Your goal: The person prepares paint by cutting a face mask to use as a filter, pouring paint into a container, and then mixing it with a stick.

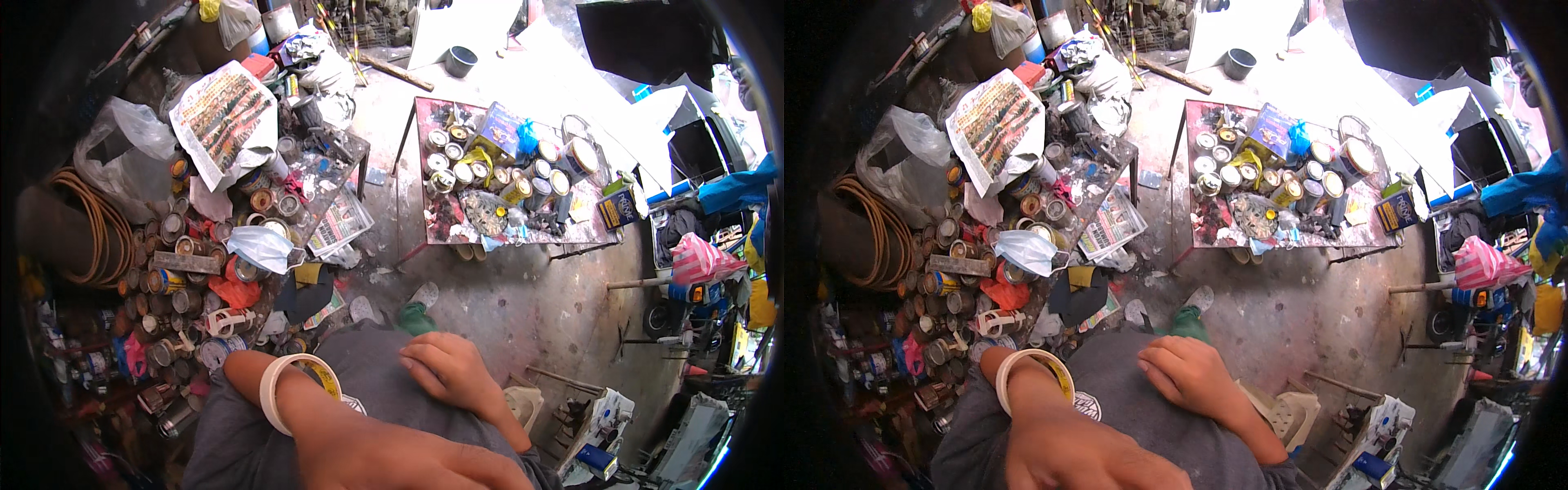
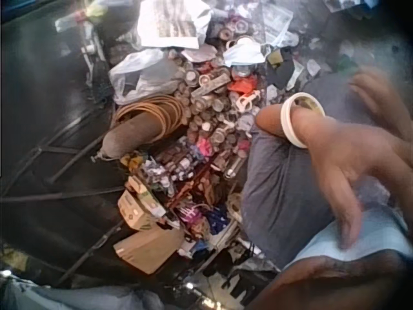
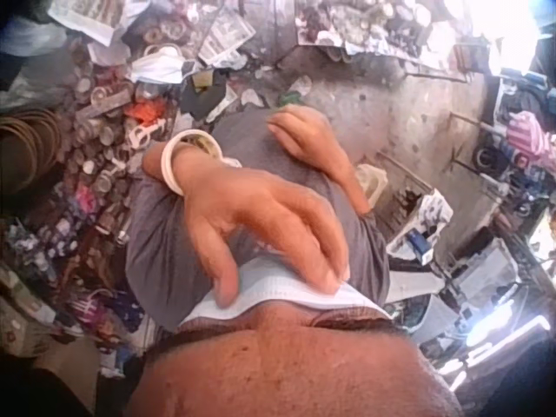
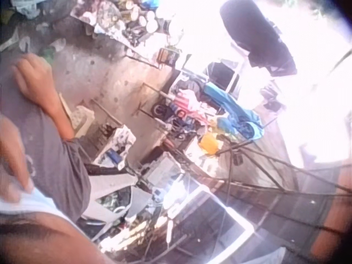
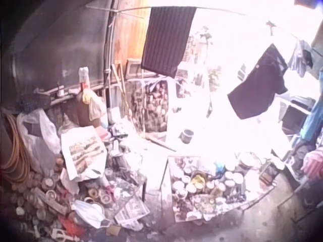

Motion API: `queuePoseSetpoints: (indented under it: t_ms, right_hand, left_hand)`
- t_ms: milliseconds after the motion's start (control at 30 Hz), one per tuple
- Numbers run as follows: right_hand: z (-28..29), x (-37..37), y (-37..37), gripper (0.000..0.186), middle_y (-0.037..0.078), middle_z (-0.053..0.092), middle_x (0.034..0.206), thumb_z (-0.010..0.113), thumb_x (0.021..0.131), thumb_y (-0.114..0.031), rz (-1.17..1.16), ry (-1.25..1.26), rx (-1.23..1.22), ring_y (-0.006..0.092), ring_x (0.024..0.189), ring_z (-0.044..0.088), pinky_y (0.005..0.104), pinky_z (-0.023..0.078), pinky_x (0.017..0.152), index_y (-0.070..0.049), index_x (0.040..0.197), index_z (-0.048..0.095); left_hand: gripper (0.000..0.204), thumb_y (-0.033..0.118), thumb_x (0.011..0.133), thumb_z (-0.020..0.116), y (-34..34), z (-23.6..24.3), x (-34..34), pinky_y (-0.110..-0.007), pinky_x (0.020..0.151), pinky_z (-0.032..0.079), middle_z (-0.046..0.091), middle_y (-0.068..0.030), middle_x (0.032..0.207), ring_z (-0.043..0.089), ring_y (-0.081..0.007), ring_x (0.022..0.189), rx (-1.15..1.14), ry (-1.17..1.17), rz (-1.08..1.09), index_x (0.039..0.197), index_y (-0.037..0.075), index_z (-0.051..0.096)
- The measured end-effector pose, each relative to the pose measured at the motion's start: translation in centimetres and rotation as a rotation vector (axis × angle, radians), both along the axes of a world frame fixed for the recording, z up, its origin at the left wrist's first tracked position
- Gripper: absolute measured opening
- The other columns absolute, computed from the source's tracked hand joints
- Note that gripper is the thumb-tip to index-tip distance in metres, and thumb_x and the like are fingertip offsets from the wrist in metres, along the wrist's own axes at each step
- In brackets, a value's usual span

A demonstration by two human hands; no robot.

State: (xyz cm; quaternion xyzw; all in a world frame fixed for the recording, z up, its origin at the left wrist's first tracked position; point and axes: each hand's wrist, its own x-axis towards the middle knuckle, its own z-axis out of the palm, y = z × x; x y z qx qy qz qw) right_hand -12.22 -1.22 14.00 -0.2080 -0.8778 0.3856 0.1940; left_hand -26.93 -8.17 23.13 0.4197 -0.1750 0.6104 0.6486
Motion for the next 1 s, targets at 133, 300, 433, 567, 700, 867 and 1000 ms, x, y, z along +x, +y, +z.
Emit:
queuePoseSetpoints:
  t_ms: [133, 300, 433, 567, 700, 867, 1000]
  right_hand:
    - [-0.7, 0.6, 0.2, 0.013, 0.009, 0.072, 0.099, 0.076, 0.089, -0.012, -0.023, -0.022, -0.021, 0.0293, 0.086, 0.071, 0.0394, 0.056, 0.075, -0.005, 0.099, 0.071]
    - [-1.2, -0.1, 0.2, 0.013, 0.009, 0.071, 0.098, 0.076, 0.089, -0.012, 0.015, -0.006, -0.025, 0.0297, 0.086, 0.071, 0.0396, 0.056, 0.075, -0.005, 0.099, 0.071]
    - [-1.3, -0.5, 0.0, 0.014, 0.009, 0.071, 0.096, 0.076, 0.088, -0.012, 0.046, -0.028, -0.038, 0.0296, 0.086, 0.071, 0.0396, 0.056, 0.075, -0.006, 0.100, 0.071]
    - [-2.0, -0.2, -0.1, 0.014, 0.009, 0.071, 0.096, 0.076, 0.088, -0.011, 0.041, -0.074, -0.082, 0.0291, 0.086, 0.071, 0.0392, 0.057, 0.075, -0.006, 0.100, 0.072]
    - [-2.0, -1.0, -0.4, 0.015, 0.010, 0.072, 0.096, 0.077, 0.087, -0.009, 0.088, -0.046, -0.077, 0.0306, 0.085, 0.071, 0.0398, 0.056, 0.073, -0.006, 0.100, 0.072]
    - [-2.3, -1.5, -0.4, 0.015, 0.010, 0.072, 0.096, 0.077, 0.086, -0.008, 0.096, -0.056, -0.055, 0.0307, 0.085, 0.071, 0.0400, 0.056, 0.072, -0.006, 0.100, 0.072]
    - [-2.2, -1.4, -0.5, 0.015, 0.010, 0.072, 0.096, 0.077, 0.086, -0.008, 0.096, -0.073, -0.063, 0.0306, 0.085, 0.071, 0.0399, 0.056, 0.072, -0.006, 0.100, 0.072]
  left_hand:
    - [0.086, 0.046, 0.087, 0.084, 2.2, -0.7, -3.3, -0.048, 0.111, 0.044, 0.059, -0.0227, 0.142, 0.056, -0.0388, 0.133, 0.146, 0.353, -0.343, 0.147, -0.006, 0.052]
    - [0.065, 0.039, 0.092, 0.081, 2.1, -1.1, -4.2, -0.049, 0.105, 0.048, 0.065, -0.0212, 0.131, 0.060, -0.0404, 0.123, 0.259, 0.524, -0.307, 0.135, -0.004, 0.060]
    - [0.046, 0.035, 0.097, 0.075, 1.2, -2.4, -4.7, -0.048, 0.097, 0.052, 0.070, -0.0181, 0.119, 0.065, -0.0390, 0.112, 0.299, 0.579, -0.140, 0.124, -0.002, 0.067]
    - [0.035, 0.030, 0.101, 0.070, 0.5, -2.5, -5.0, -0.046, 0.091, 0.053, 0.070, -0.0160, 0.111, 0.066, -0.0380, 0.104, 0.277, 0.557, -0.021, 0.116, -0.001, 0.069]
    - [0.030, 0.028, 0.103, 0.065, -0.5, -1.9, -4.3, -0.047, 0.085, 0.053, 0.068, -0.0181, 0.100, 0.064, -0.0407, 0.096, 0.281, 0.478, 0.015, 0.104, -0.002, 0.066]
    - [0.035, 0.030, 0.105, 0.062, -0.8, -2.0, -4.2, -0.048, 0.079, 0.050, 0.063, -0.0210, 0.091, 0.062, -0.0427, 0.089, 0.210, 0.425, -0.092, 0.095, -0.003, 0.061]
    - [0.037, 0.030, 0.105, 0.061, -1.4, -1.7, -3.7, -0.049, 0.076, 0.048, 0.060, -0.0214, 0.087, 0.059, -0.0431, 0.085, 0.152, 0.427, -0.058, 0.090, -0.004, 0.059]
